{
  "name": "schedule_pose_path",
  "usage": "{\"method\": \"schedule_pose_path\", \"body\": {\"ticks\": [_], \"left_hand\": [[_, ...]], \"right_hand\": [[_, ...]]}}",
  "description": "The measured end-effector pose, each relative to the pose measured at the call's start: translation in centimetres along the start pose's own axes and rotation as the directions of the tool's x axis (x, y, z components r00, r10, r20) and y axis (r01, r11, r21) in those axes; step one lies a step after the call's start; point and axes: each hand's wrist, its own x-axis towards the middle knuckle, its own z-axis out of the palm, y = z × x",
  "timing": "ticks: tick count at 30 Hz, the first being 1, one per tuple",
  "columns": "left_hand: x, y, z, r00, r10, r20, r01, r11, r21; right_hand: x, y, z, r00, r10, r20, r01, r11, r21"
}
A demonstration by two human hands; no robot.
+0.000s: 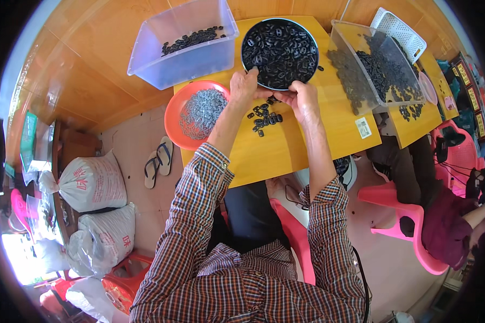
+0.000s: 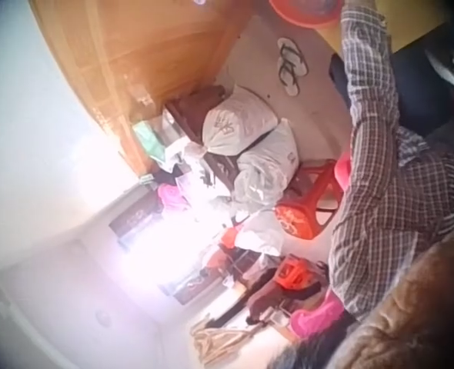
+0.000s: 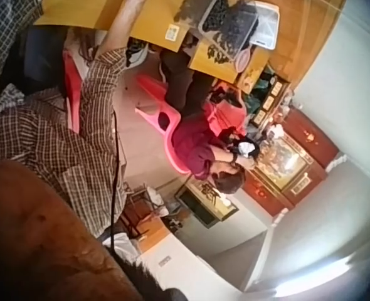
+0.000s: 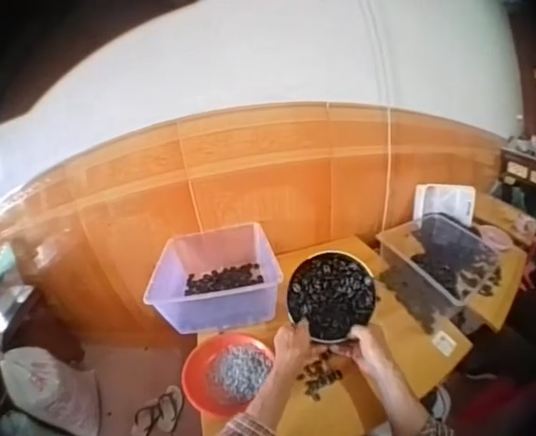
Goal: Manually assembling small hardware components by inserting metal pins into black plastic housings.
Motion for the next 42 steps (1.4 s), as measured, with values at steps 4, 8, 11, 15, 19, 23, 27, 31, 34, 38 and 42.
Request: {"method": "schedule_pose_path", "body": {"ticks": [4,8,11,15,19,23,27,31,34,38,42], "left_hand": [[0.4,-1.5,0.8,0.983,0.18,0.038,-0.18,0.983,-0.025],[0.6,-1.8,1.3,0.977,0.215,0.013,-0.215,0.977,-0.008],[0.8,-1.8,0.8,0.976,0.216,0.01,-0.216,0.976,-0.033],[0.5,-1.8,1.1,0.969,0.244,-0.037,-0.245,0.969,-0.02],[1.2,-2.6,0.4,0.933,0.336,-0.128,-0.323,0.939,0.118],[-2.5,-0.1,2.5,0.942,0.299,-0.149,-0.249,0.926,0.285],[-1.9,-1.0,1.7,0.903,0.406,-0.139,-0.361,0.894,0.266],[0.3,-3.0,1.4,0.892,0.427,-0.151,-0.386,0.891,0.237],[1.0,-3.2,1.3,0.887,0.435,-0.154,-0.392,0.886,0.247],[0.0,-2.1,2.2,0.922,0.364,-0.129,-0.35,0.929,0.12],[0.1,-2.2,1.7,0.913,0.375,-0.161,-0.354,0.924,0.147]], "right_hand": [[0.5,0.0,-0.4,0.999,-0.018,0.029,0.019,1.0,-0.012],[0.8,0.8,-1.1,0.998,-0.05,-0.028,0.046,0.993,-0.113],[0.3,1.5,-0.8,0.912,-0.357,-0.202,0.21,0.83,-0.517],[-0.1,1.5,-0.9,0.758,-0.615,-0.216,0.37,0.679,-0.634],[0.9,2.0,1.4,0.655,-0.744,-0.133,0.471,0.54,-0.697],[1.1,2.3,0.7,0.683,-0.703,-0.197,0.399,0.585,-0.706],[1.4,2.8,1.1,0.654,-0.739,-0.161,0.435,0.541,-0.72],[1.6,3.0,1.4,0.62,-0.773,-0.138,0.465,0.503,-0.728],[1.7,3.2,1.4,0.614,-0.779,-0.128,0.473,0.493,-0.731],[1.5,3.4,0.9,0.622,-0.775,-0.113,0.458,0.477,-0.75],[1.8,3.5,1.3,0.576,-0.817,-0.035,0.482,0.374,-0.792]]}}
